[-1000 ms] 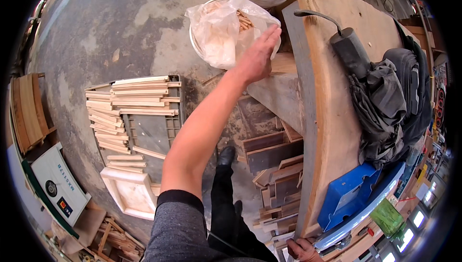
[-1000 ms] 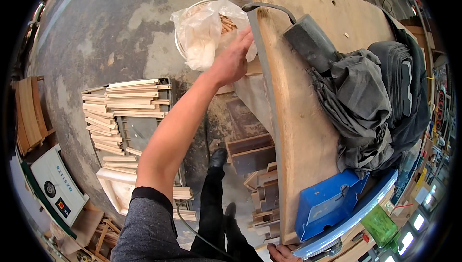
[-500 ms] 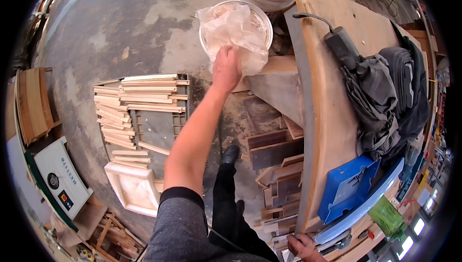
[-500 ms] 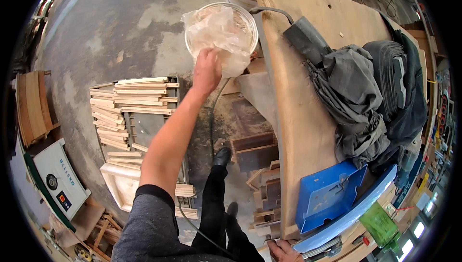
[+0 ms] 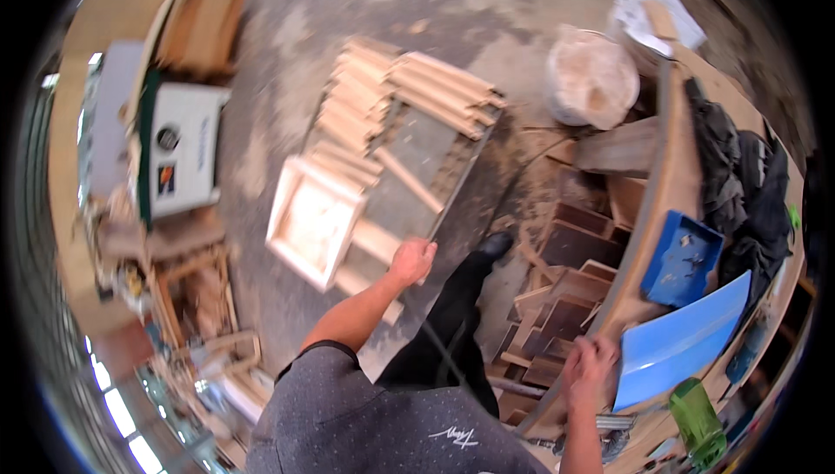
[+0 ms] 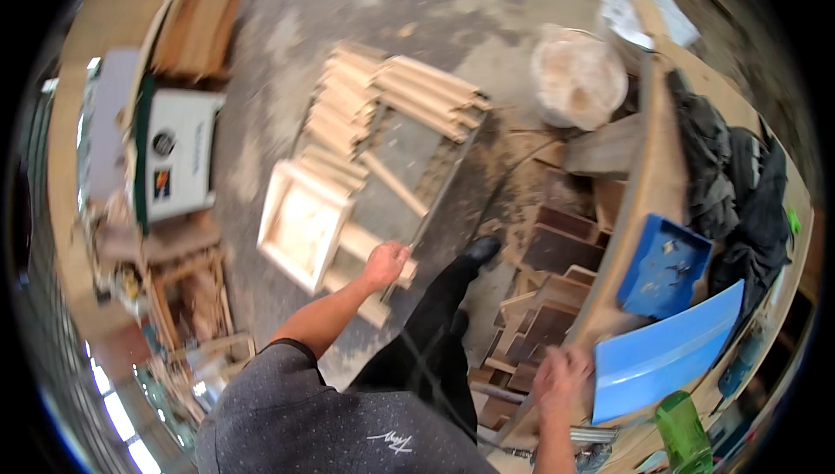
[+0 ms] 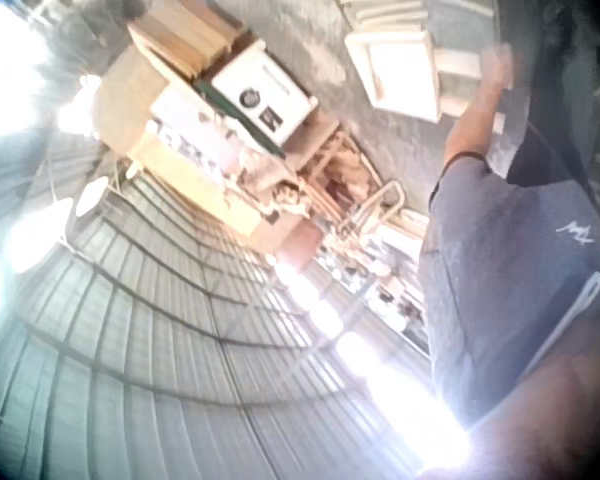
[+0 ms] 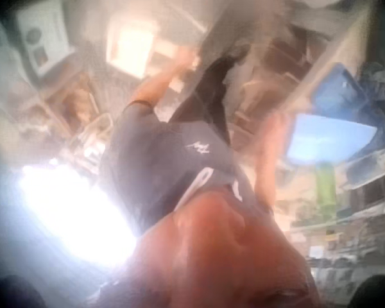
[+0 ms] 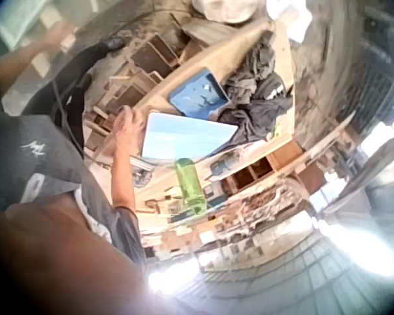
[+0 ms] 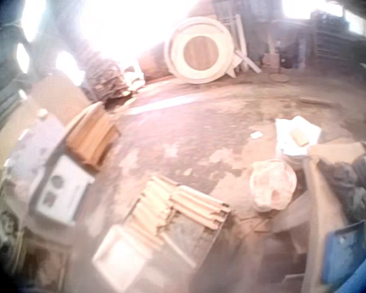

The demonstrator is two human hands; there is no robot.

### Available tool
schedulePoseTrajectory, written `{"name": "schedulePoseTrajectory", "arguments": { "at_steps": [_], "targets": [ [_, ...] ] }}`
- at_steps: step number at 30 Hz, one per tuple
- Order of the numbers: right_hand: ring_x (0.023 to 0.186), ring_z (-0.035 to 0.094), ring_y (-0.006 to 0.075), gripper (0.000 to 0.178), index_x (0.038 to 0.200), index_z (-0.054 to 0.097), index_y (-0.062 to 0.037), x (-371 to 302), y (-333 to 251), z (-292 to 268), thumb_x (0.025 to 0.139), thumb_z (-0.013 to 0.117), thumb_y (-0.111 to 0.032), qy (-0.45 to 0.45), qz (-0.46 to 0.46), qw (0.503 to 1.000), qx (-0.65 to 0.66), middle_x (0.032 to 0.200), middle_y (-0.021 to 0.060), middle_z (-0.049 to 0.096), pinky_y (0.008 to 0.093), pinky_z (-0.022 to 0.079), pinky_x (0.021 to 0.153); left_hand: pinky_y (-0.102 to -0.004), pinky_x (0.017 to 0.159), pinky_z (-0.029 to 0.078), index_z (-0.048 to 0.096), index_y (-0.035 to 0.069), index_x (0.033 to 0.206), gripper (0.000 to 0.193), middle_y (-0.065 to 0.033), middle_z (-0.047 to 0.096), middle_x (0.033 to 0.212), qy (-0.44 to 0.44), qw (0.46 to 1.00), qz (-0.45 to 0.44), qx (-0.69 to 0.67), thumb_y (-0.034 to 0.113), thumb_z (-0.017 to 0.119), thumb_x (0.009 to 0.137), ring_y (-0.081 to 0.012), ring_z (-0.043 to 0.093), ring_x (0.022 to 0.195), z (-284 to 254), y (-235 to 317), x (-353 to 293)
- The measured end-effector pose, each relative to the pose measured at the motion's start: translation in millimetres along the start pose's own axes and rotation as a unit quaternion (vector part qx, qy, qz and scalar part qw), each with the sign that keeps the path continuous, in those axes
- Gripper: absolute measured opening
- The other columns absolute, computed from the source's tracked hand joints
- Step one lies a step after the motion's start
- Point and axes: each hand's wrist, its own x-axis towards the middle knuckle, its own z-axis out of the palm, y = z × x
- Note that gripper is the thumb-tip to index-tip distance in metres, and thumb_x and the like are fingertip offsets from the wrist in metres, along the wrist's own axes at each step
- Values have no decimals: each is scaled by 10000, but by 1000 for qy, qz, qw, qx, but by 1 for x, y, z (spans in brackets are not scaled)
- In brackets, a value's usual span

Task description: The person assembles a wooden decorative piece by applying glue to pre-drilled holes in a carved wooden base and inserting small wooden dowels. They use a hammer to tap the dowels into place and a pneumatic nail gun to secure the components. The person handles various wooden parts, including a large flat board and multiple small dowels, within a workshop environment.

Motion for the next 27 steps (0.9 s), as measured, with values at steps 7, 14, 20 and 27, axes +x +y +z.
{"name": "schedulePoseTrajectory", "arguments": {
  "at_steps": [7,14,20,27],
  "targets": [
    [1080,539,397,191,1066,692,-57,6,-28,-6,878,676,-35,67,-73,994,-41,1148,162,583,487,458,951,-546,867,508,690,-21,877,412,-288,684,967,120,957,-263,10,344,516,956,-477,650,961,-49,-163,-348],
    [1103,553,390,162,1054,694,-62,-1,-3,8,893,676,-77,107,-133,983,-60,1146,153,605,489,457,974,-531,823,516,700,-21,825,439,-297,683,928,109,936,-335,-6,387,564,915,-471,659,928,-5,-257,-542],
    [1126,563,380,168,1083,707,-80,3,4,16,925,673,-128,98,-151,977,-118,1200,161,608,491,440,994,-512,821,528,727,1,856,394,-257,706,927,138,932,-320,-101,374,610,902,-449,673,926,-43,-290,-583],
    [1055,621,411,291,1133,693,20,8,-56,28,1025,557,-213,12,-229,953,-196,1141,237,669,486,501,942,-503,773,527,708,9,831,340,-239,698,891,157,900,-348,-211,337,622,855,-418,673,888,4,-397,-680]
  ]
}}
